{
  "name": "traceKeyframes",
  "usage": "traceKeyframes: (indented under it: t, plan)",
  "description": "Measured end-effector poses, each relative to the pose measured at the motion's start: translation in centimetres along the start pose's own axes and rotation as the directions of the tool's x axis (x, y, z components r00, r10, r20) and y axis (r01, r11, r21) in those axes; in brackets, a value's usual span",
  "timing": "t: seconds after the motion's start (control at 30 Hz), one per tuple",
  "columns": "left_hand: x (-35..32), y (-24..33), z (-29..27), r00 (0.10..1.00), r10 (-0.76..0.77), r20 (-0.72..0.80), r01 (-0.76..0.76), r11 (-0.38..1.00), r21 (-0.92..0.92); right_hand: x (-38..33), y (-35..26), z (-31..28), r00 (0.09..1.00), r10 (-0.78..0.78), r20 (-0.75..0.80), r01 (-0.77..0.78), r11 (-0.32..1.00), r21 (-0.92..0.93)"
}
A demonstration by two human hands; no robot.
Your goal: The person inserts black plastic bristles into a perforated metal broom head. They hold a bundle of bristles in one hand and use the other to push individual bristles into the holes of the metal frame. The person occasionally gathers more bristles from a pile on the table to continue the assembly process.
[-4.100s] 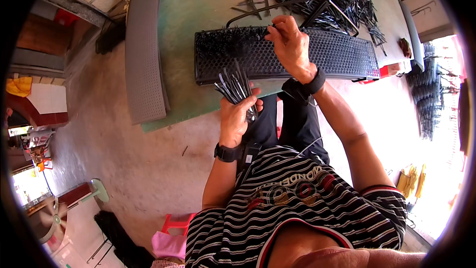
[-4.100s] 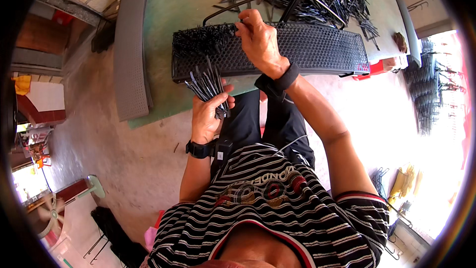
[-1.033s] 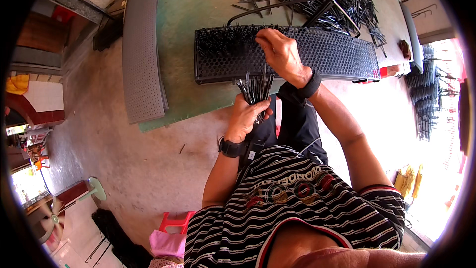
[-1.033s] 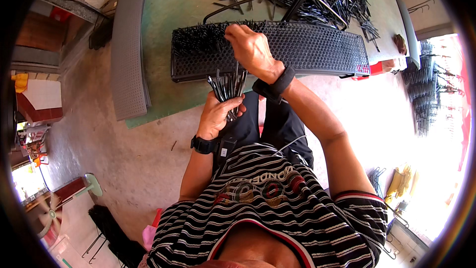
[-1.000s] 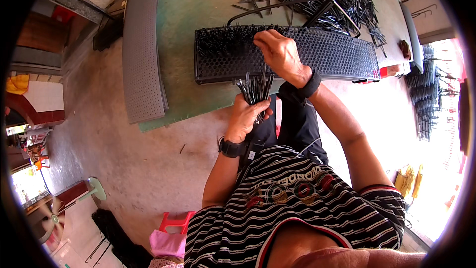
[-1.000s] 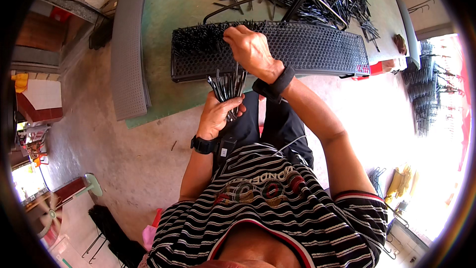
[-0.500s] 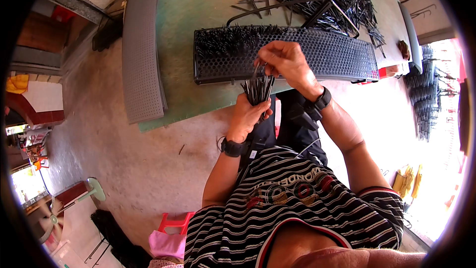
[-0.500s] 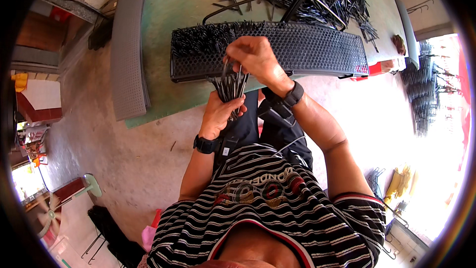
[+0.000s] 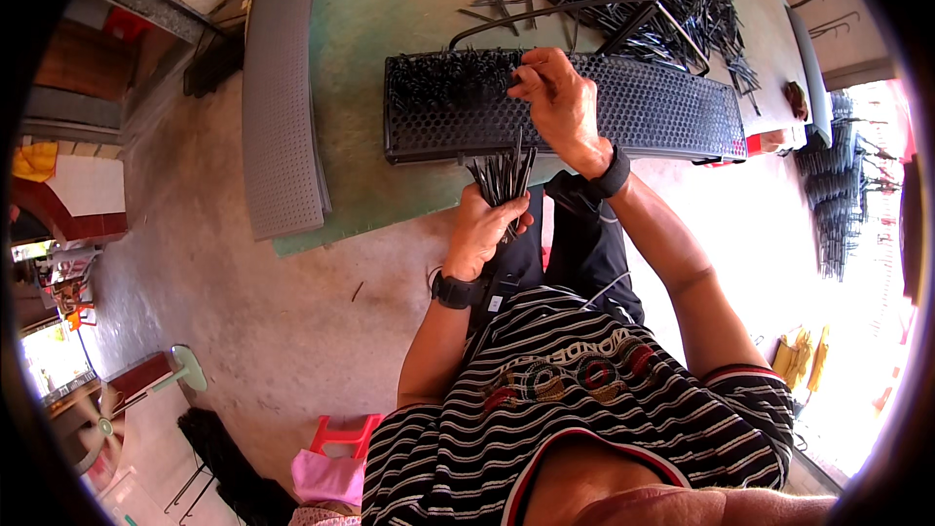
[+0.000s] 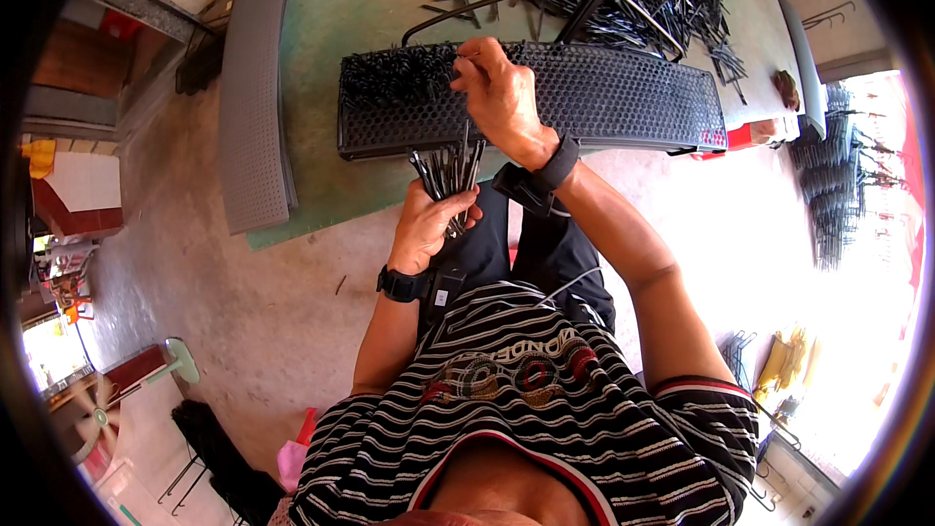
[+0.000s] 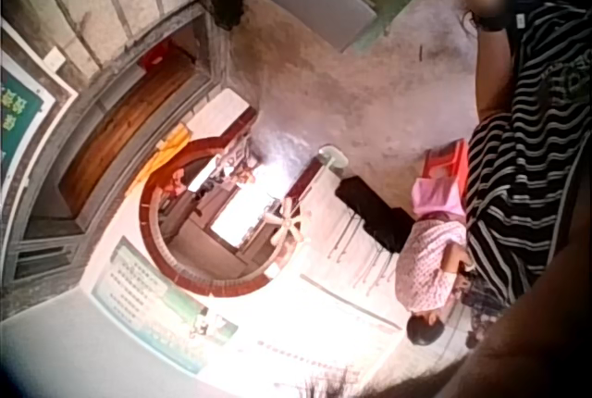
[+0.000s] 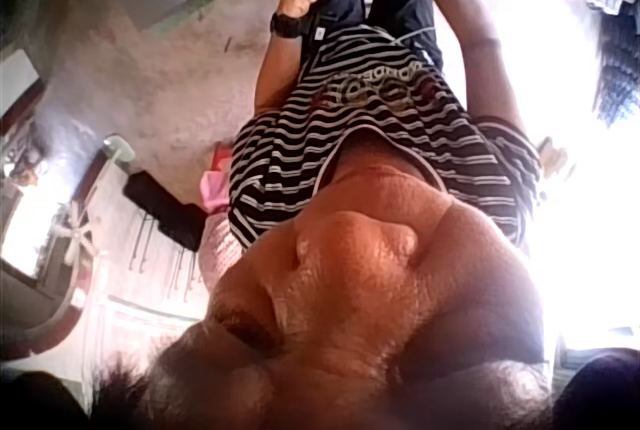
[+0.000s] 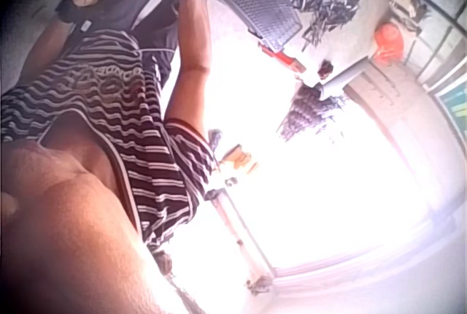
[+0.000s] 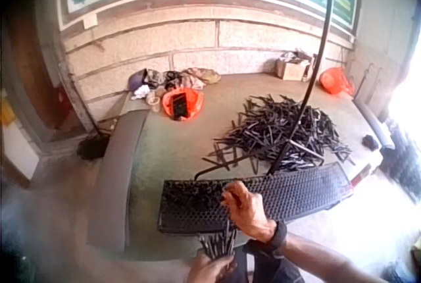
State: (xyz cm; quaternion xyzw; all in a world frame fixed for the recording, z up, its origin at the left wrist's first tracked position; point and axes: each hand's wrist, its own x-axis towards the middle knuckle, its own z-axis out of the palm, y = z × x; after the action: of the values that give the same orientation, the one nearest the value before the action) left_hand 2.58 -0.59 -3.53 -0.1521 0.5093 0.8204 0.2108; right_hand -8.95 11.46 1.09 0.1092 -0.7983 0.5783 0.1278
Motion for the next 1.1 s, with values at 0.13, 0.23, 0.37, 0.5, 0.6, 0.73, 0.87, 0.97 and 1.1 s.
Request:
traceKeyframes:
  t: [0.13,0.23,0.37,0.5,0.6,0.73,0.87,0.97,1.1]
  plan:
    - [-0.2,0.3,0.1,1.0,-0.005,-0.01,0.005,1.0,0.008,0.6,0.4,0.0,0.95,-0.257,0.179,0.299,0.915,-0.272]
    - [-0.3,0.4,0.1,1.0,-0.011,-0.009,0.012,1.0,0.008,0.7,0.0,-0.5,0.856,-0.412,0.311,0.514,0.737,-0.438]
    - [-0.1,0.2,0.0,1.0,0.012,0.022,-0.012,1.0,-0.023,-1.2,-1.8,-1.7,0.893,-0.08,0.444,0.235,0.922,-0.307]
    - [0.1,0.0,0.3,0.997,0.009,0.078,-0.006,0.999,-0.036,-1.9,-2.3,-2.3,0.769,-0.106,0.63,0.36,0.887,-0.29]
    - [0.1,0.5,0.7,0.989,-0.01,0.147,0.021,0.997,-0.072,-1.7,-1.0,-2.5,0.804,-0.045,0.592,0.232,0.942,-0.243]
    - [-0.1,1.0,1.1,0.985,-0.003,0.175,0.031,0.986,-0.162,-1.7,-1.4,-2.9,0.897,0.038,0.44,0.055,0.979,-0.197]
    - [-0.3,1.1,1.1,0.994,0.001,0.105,0.011,0.993,-0.115,-2.1,-3.2,-4.1,0.896,0.137,0.422,-0.004,0.953,-0.302]
    - [0.2,0.5,0.9,0.997,0.01,0.073,-0.007,0.999,-0.044,-3.4,-1.9,-3.8,0.863,0.024,0.504,0.21,0.892,-0.401]
    - [0.4,0.5,1.0,0.997,0.025,0.074,-0.022,0.998,-0.051,-3.7,-1.2,-3.6,0.876,0.147,0.46,-0.016,0.961,-0.277]
